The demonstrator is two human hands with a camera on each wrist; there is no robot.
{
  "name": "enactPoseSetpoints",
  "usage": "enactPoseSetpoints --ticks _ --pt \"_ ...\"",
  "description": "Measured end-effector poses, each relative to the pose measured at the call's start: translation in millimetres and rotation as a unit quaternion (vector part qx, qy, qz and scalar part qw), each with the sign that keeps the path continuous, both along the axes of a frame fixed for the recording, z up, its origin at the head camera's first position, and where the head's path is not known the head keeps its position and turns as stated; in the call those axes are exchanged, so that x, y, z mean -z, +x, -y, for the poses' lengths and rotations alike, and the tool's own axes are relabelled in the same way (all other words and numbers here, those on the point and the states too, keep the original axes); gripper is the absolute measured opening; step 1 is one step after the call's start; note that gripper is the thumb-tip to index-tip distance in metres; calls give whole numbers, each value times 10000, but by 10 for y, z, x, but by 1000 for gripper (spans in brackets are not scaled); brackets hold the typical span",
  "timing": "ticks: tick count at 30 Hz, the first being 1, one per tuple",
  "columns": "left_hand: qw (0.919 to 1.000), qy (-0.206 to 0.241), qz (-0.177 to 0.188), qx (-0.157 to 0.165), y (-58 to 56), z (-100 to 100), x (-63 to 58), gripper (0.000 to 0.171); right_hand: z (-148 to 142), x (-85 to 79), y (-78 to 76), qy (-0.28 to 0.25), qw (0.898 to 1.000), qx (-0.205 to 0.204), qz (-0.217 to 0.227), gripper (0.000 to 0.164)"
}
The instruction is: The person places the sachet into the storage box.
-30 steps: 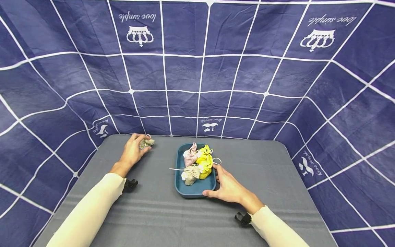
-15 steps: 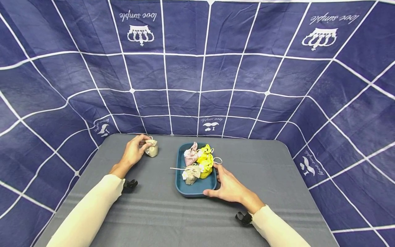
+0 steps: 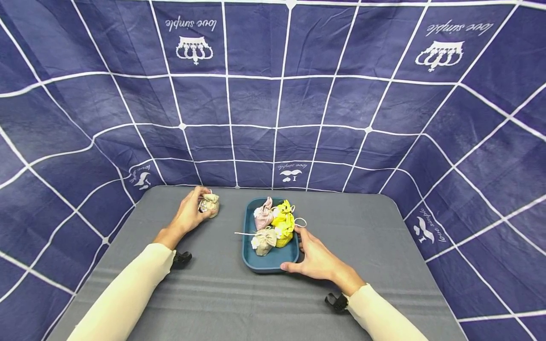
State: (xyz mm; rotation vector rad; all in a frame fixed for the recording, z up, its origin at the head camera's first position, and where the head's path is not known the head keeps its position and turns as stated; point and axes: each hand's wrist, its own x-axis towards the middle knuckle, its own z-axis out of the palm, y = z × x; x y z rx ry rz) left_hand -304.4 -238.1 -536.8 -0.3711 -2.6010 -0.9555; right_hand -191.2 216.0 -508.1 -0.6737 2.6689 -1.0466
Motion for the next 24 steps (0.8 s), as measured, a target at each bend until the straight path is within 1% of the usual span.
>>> enactPoseSetpoints --ticks 5,9,14,21,24 --pt "9999 -76 -50 144 13 14 -5 74 9 14 -6 84 9999 54 39 117" --pt "9995 -124 -46 281 25 25 -13 72 9 25 -9 71 9999 65 40 117" --pt "9992 -110 -74 371 72 15 -41 68 -4 26 -6 -33 10000 -6 29 119" --pt "9974 -119 -497 504 127 -1 -71 63 -5 34 -8 -79 9999 -21 59 120" --pt "9971 -150 -552 504 151 -13 -103 62 -6 35 -9 -119 9999 -35 44 120"
